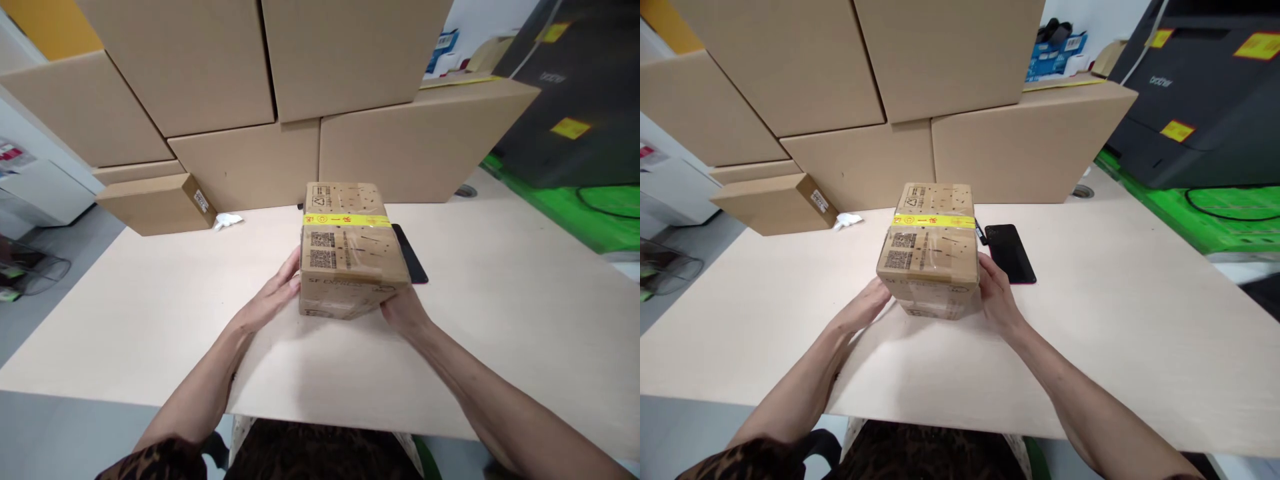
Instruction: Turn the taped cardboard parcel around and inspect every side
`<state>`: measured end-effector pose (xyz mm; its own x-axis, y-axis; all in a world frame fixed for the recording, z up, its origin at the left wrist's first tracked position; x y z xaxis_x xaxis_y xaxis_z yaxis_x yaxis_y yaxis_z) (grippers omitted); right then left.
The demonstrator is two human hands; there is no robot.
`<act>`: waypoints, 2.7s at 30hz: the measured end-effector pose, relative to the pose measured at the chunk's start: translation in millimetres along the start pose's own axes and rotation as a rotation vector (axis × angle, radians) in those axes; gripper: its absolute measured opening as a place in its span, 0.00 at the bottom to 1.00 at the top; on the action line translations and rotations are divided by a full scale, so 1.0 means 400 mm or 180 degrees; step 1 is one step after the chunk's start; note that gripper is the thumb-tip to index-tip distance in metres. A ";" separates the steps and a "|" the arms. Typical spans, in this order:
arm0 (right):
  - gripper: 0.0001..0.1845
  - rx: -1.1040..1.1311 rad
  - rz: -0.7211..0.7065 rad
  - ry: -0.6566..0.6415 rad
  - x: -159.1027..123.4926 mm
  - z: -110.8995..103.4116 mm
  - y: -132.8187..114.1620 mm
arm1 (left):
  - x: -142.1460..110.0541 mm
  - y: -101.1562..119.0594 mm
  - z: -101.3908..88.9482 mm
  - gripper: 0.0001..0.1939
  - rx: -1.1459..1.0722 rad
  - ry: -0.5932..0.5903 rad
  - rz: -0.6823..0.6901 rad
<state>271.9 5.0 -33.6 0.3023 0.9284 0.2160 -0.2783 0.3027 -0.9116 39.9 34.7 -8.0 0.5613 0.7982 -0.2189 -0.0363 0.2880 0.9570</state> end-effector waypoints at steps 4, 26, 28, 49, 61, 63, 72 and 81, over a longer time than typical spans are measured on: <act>0.23 0.0307 0.0124 0.0222 0.003 -0.002 0.004 | -0.006 0.012 0.008 0.36 0.0395 0.0142 0.0257; 0.20 0.0752 0.0008 0.0636 0.040 -0.018 -0.069 | 0.018 -0.019 -0.028 0.28 -0.1596 0.0661 -0.0736; 0.22 0.0727 0.0000 0.0595 0.042 -0.015 -0.073 | 0.019 -0.014 -0.019 0.23 -0.1552 0.0557 -0.0694; 0.18 -0.0019 0.0077 0.0935 0.051 -0.077 0.002 | 0.028 -0.008 -0.072 0.23 -0.0961 0.1062 -0.0346; 0.18 0.0024 0.0223 0.0424 0.045 -0.030 -0.015 | 0.024 0.017 -0.113 0.22 -0.1124 0.1595 -0.0135; 0.18 0.0104 0.0129 0.0276 0.045 -0.020 -0.023 | 0.029 0.026 -0.111 0.20 -0.1309 0.1438 0.0040; 0.25 0.0062 0.0411 0.0124 0.024 -0.025 0.012 | 0.016 0.056 -0.116 0.20 -0.1750 0.0996 0.0344; 0.41 -0.0758 -0.0271 0.0093 0.083 -0.043 0.010 | 0.044 0.004 -0.112 0.18 -0.2046 0.0919 0.0053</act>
<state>296.3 33.2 -36.1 0.3427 0.8941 0.2883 -0.0291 0.3169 -0.9480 12.7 73.1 -18.9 0.3179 0.8880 -0.3323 -0.5742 0.4592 0.6778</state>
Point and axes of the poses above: each hand's wrist, its own x-axis towards the middle knuckle, its own z-axis out of the palm, y = z × x, the point moved 6 cm from there along x, towards the middle knuckle, and after that the axes turned 13 degrees about -z, right-handed, at the moved point
